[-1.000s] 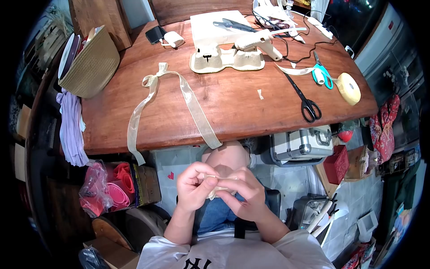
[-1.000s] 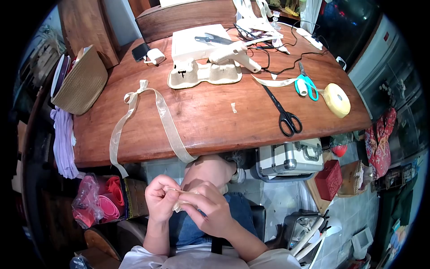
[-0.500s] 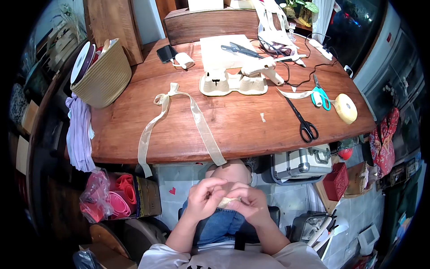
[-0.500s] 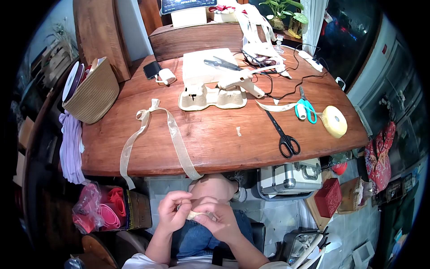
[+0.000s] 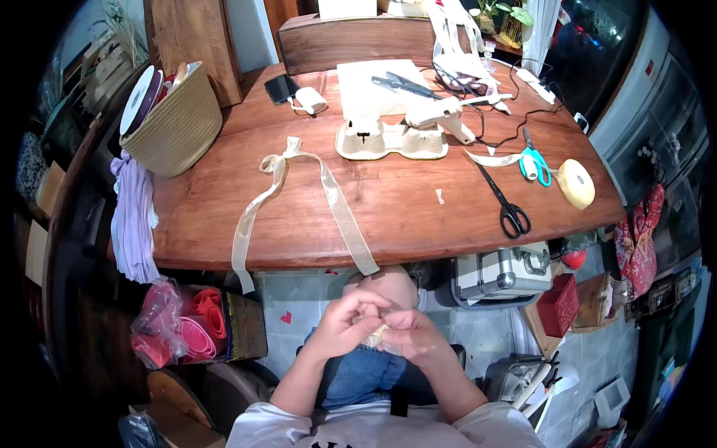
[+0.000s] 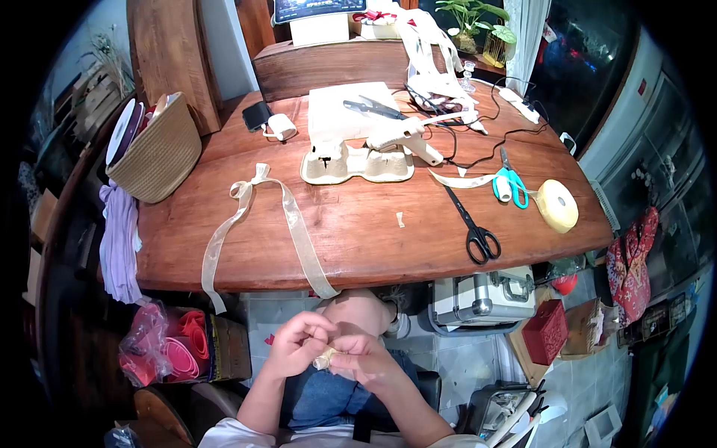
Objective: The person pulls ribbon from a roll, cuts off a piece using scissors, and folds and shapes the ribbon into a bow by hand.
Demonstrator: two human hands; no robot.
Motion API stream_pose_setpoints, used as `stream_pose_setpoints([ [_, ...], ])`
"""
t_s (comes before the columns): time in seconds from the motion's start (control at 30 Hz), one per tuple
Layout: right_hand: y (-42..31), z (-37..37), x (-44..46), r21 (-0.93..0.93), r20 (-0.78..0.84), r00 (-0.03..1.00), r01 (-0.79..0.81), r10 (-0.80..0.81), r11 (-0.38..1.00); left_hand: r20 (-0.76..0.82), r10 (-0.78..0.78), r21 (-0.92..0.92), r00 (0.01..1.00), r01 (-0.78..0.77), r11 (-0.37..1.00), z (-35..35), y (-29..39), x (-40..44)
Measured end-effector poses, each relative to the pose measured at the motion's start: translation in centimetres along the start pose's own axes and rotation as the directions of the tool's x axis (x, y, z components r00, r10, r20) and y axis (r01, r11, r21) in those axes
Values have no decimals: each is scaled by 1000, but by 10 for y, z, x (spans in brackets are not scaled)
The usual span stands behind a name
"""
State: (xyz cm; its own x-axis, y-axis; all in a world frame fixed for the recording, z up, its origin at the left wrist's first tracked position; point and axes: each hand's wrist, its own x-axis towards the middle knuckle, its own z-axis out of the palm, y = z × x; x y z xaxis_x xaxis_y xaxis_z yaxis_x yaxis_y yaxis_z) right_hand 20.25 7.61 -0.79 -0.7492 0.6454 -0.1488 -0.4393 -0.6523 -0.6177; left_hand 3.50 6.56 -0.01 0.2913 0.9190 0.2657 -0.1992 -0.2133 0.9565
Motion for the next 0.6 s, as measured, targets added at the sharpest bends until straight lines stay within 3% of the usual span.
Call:
stream_pose_setpoints([
  [0.13,5,-5,-2,-119,-58,998,16,-23,993,-39,-34,-224,999,24,974,0,2,3],
  [0.2,1,-3,-3,-229,-63,997,-60,46,972,66,-31,-437,997,57,898,-6,-1,1],
  [0.23,-2,1,-3,-236,-76,996,-58,41,970,89,-36,-457,995,73,887,-8,0,1],
  [0.37,-3,-3,0,-55,6,997,-76,77,996,79,-43,-481,996,76,873,-11,0,3],
  [0.47,-2,-1,1,6,8,994,-110,110,994,99,-113,-373,989,142,917,-15,2,2],
  [0.53,-2,-6,2,16,-7,995,-99,99,995,64,-164,-30,984,166,986,-17,2,0],
  [0.57,-1,-8,3,24,-20,996,-89,89,996,65,-167,-32,984,169,985,-17,5,1],
  [0.6,-2,-9,3,26,-23,996,-90,90,996,38,-60,172,997,52,984,-17,11,5],
])
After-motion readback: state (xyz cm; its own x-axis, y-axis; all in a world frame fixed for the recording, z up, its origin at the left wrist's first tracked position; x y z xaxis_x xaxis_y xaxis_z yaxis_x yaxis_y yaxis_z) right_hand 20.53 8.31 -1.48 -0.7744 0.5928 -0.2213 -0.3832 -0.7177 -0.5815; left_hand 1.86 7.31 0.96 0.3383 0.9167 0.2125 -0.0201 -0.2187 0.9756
